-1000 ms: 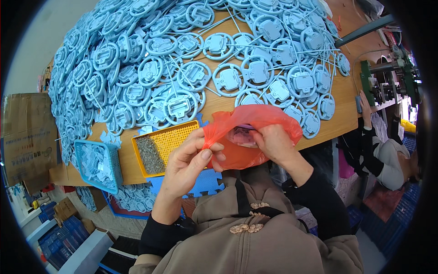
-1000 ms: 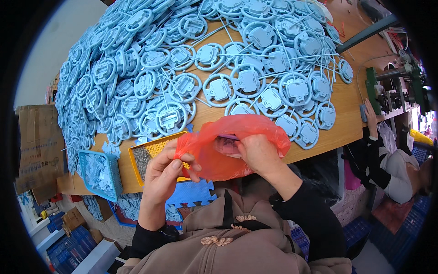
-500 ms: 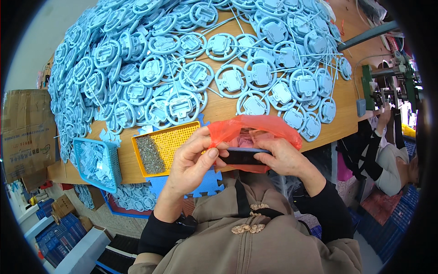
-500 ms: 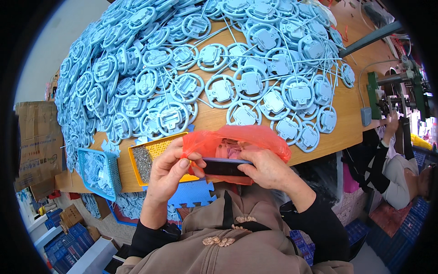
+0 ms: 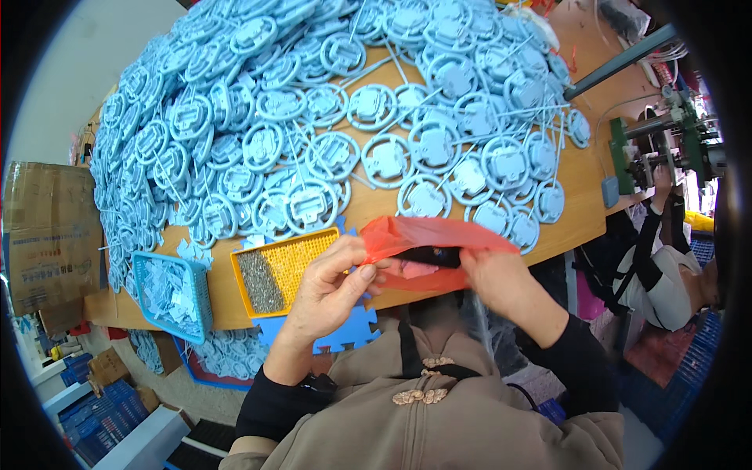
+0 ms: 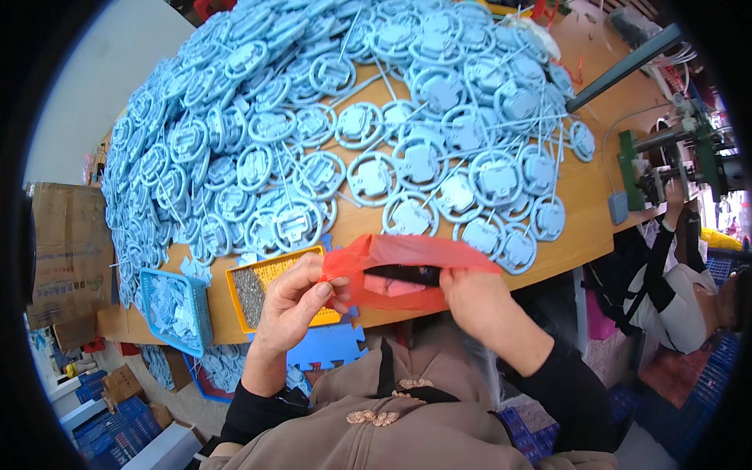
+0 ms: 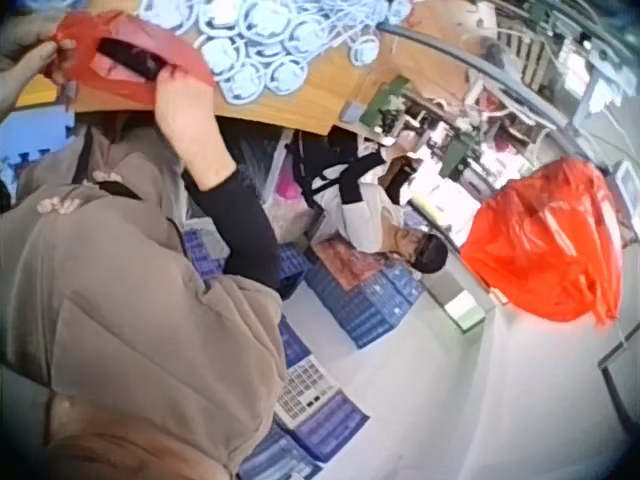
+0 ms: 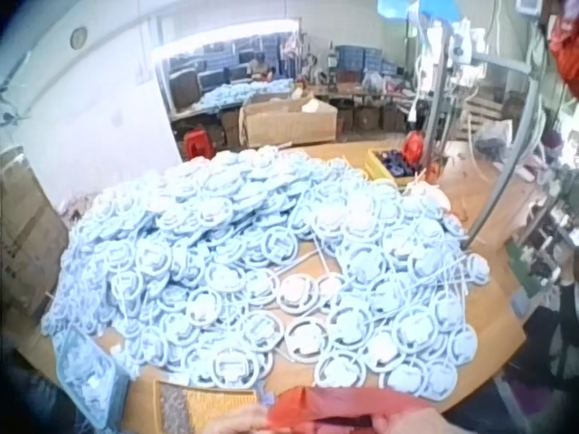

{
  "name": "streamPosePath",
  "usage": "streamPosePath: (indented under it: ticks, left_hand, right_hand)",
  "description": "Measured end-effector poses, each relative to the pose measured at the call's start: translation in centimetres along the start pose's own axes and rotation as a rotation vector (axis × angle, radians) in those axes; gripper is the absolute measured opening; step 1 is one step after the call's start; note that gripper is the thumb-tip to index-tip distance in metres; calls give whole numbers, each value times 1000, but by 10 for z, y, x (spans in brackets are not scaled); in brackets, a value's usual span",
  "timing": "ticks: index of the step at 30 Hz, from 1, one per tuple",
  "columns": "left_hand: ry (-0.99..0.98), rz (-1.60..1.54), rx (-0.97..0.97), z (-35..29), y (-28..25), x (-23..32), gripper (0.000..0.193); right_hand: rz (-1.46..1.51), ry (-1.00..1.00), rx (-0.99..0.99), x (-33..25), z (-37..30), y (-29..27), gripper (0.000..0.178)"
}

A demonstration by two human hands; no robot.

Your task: The recorder is assembling small blue plastic toy components by inserting tiny metal pins.

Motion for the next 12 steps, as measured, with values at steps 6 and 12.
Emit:
streamPosePath:
  ticks: [6, 12]
  left_hand:
    - [-40, -25, 52, 14, 0, 13, 18]
    - [469, 25, -199, 68, 100, 115, 20]
  right_hand:
    - [-151, -320, -25, -26, -29, -73, 12]
    - [302, -626, 811, -46, -45, -218, 9]
Point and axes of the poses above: each hand's wrist, its own z-axis towards the middle knuckle, its own y-axis out of the palm, x = y × z, the point moved 9 cm from there along z, towards the middle knuckle, and after that the axes turned 4 degrees about x, right-handed, at the moved point
